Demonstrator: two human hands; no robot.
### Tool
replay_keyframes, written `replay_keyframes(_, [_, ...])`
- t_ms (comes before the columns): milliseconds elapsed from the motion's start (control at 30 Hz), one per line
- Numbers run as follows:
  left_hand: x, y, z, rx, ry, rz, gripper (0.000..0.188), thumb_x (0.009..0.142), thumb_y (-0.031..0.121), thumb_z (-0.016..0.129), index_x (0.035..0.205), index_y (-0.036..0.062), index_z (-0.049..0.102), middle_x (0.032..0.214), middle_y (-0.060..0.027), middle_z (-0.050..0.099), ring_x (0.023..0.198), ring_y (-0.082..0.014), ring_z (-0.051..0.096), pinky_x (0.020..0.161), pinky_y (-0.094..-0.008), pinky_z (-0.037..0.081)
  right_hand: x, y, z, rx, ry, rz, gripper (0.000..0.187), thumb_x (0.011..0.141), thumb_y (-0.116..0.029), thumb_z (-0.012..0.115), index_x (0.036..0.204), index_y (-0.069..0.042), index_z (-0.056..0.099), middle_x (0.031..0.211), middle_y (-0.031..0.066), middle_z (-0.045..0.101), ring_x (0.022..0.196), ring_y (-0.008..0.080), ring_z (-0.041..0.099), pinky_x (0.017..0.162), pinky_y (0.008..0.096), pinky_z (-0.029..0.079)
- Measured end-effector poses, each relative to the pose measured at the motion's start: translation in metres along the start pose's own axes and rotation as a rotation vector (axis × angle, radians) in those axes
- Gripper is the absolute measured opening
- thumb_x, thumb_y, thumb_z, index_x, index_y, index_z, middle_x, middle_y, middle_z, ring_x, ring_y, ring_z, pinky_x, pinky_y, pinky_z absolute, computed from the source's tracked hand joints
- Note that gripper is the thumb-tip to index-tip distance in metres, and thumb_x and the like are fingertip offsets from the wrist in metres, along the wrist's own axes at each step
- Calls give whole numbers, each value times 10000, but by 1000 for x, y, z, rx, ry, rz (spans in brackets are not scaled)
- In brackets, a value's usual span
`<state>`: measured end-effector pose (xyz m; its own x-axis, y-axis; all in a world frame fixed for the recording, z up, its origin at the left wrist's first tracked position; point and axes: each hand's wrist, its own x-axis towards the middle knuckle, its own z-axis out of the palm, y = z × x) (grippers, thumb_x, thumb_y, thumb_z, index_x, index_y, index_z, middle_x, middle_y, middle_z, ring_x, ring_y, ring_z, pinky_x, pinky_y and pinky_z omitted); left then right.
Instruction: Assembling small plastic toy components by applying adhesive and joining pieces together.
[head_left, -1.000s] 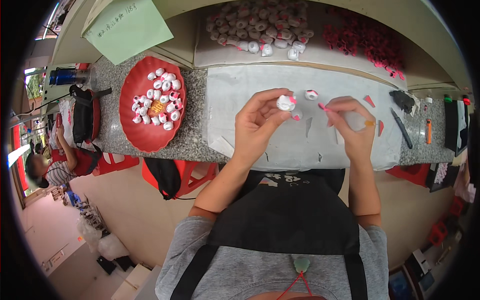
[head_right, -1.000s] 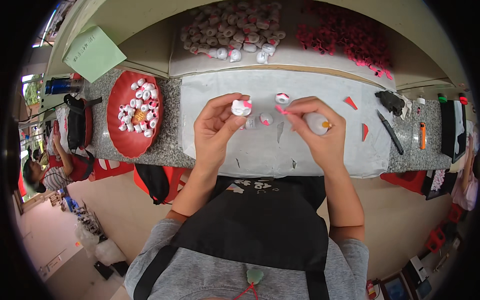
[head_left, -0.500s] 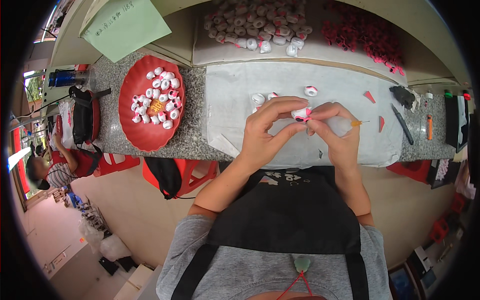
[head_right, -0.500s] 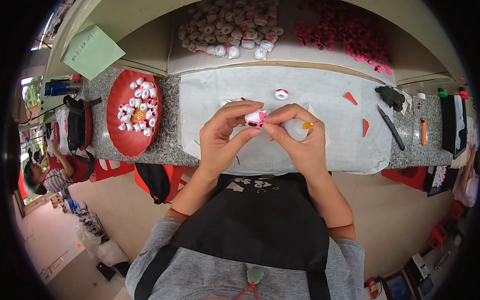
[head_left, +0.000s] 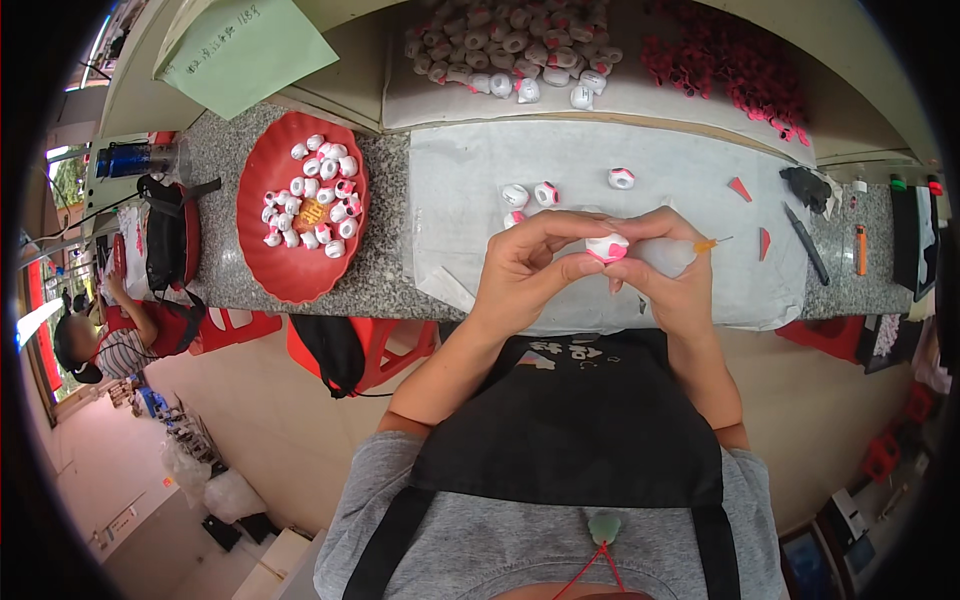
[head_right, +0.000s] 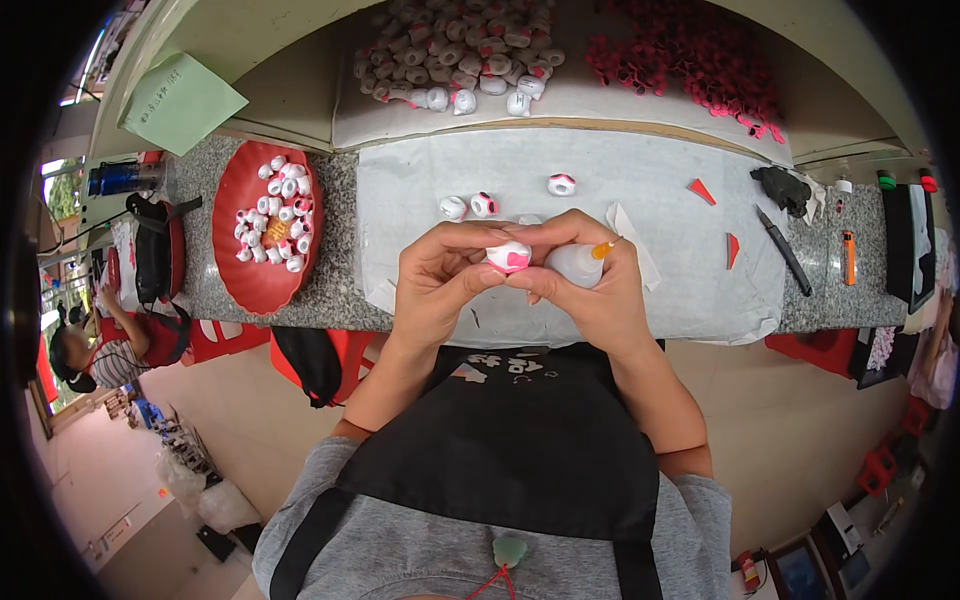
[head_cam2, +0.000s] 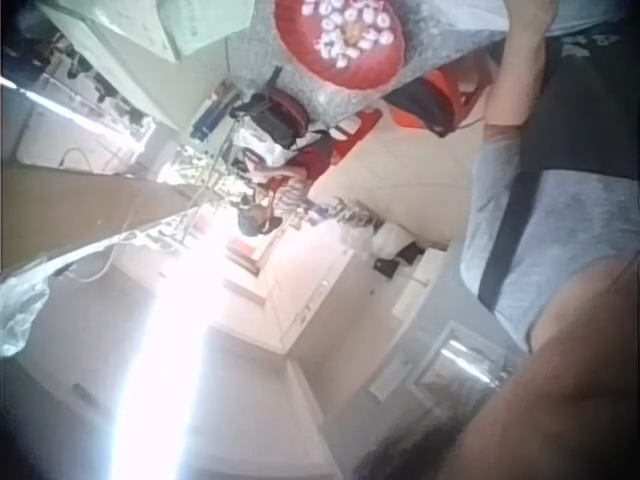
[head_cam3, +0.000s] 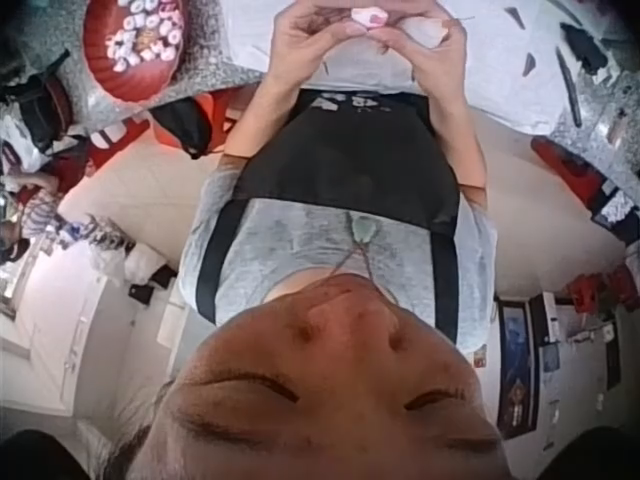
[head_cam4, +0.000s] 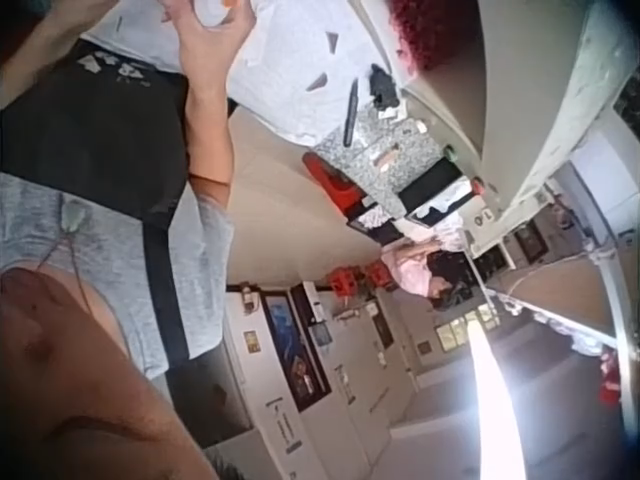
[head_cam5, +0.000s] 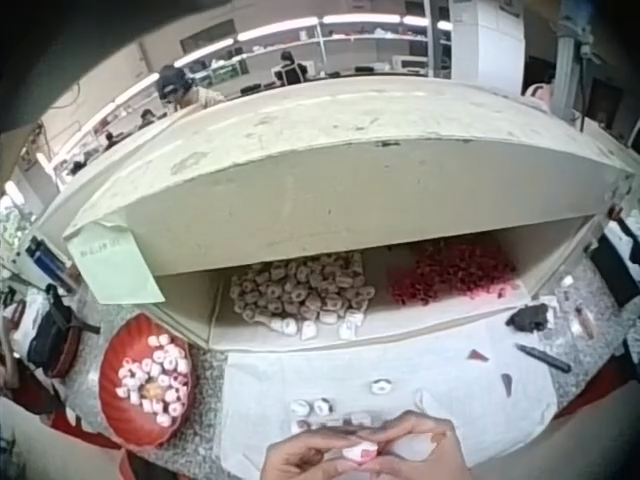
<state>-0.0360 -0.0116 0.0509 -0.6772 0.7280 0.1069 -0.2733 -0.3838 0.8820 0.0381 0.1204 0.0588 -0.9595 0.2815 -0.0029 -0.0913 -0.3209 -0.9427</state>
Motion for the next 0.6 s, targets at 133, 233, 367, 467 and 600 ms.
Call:
replay_keyframes(133, [-1,-4,2,16,7,46,219,721,-31,536,939,-28,515,945,-125,534,919,-183,495,786,-281,398,-3,1,4,17,38,-13,214,650,50,598,830,26,485,805,133,542,595,153,531,475,251,443])
replay_keyframes(233, [-1,-2,4,-28,37,-2,207,727,-19,535,933,-27,518,935,-119,539,899,-173,501,775,-276,401,-4,2,5,63,77,9,204,652,42,599,821,27,485,802,132,541,592,156,531,478,251,443])
replay_keyframes(367, [-3,0,5,14,66,-76,196,735,3,536,928,-27,524,927,-105,543,870,-151,506,761,-264,402,-2,-3,5,39,40,83,211,658,18,602,836,33,490,798,134,541,593,161,531,485,253,444])
replay_keyframes(467, [-7,-5,3,61,60,-60,195,737,9,537,928,-27,527,922,-101,544,856,-145,509,755,-259,404,-6,0,1,11,11,118,214,665,9,594,854,38,497,791,133,541,593,160,532,489,253,445])
replay_keyframes(600, [-15,-7,3,36,64,-83,189,737,14,537,923,-22,534,919,-107,544,857,-146,508,753,-259,405,-13,6,3,30,12,67,224,696,-3,577,911,34,526,722,67,542,601,105,519,522,206,433])
